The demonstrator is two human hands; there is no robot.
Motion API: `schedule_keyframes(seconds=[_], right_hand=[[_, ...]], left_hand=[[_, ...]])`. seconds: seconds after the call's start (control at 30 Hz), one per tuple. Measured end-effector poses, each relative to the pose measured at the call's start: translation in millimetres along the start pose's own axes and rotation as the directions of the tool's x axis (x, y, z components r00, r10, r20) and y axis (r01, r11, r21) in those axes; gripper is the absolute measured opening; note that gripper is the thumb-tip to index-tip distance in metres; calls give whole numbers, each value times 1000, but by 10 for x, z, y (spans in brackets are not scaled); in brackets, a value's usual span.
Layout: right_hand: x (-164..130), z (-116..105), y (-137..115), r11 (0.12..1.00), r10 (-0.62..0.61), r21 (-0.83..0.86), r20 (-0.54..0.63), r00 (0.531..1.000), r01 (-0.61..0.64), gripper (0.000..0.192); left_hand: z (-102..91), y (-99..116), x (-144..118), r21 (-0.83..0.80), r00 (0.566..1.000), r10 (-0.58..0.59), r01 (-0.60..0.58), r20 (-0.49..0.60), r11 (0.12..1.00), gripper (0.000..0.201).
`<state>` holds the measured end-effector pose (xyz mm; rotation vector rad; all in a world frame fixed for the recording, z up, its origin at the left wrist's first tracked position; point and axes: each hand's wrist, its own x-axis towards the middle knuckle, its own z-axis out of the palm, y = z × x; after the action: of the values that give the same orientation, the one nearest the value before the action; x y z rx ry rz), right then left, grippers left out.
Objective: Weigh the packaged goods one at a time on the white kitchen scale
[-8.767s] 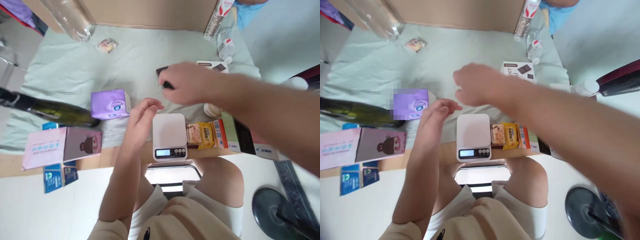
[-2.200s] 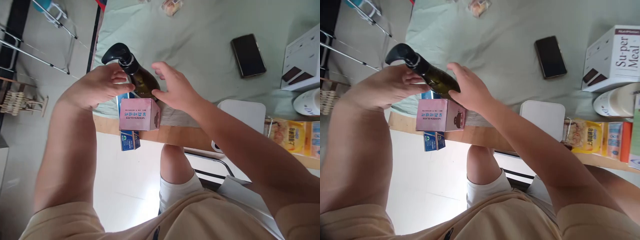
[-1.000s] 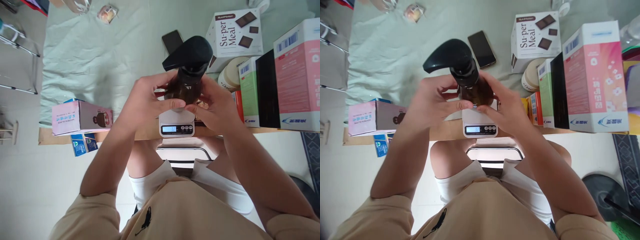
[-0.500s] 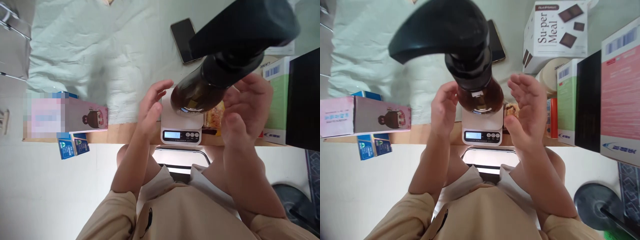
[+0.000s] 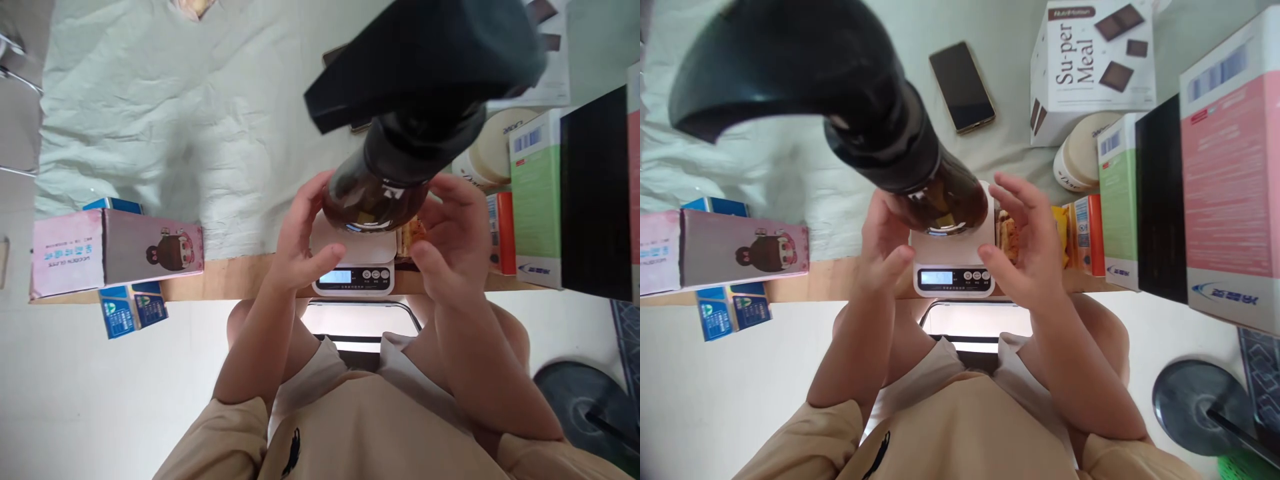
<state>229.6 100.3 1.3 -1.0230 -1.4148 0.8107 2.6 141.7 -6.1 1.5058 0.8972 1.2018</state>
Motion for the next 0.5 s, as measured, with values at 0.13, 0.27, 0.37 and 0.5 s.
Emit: schedule_keyframes(seconds=[0.13, 0.27, 0.37, 0.5], right_hand=[[-34, 4, -62, 997, 74, -34, 42, 996, -72, 56], [-54, 56, -90, 994, 102, -51, 78, 992, -98, 62], [-54, 91, -116, 992, 120, -57, 89, 989, -115, 62], [-24, 74, -162, 981, 190, -72, 121, 974, -182, 60]], left_hand=[[6, -54, 8, 37, 999, 32, -33, 26, 999, 83], [25, -35, 27, 25, 996, 55, -57, 65, 998, 79], [40, 15, 50, 12, 998, 62, -62, 22, 998, 80], [132, 125, 30, 31, 992, 125, -124, -24, 992, 93]])
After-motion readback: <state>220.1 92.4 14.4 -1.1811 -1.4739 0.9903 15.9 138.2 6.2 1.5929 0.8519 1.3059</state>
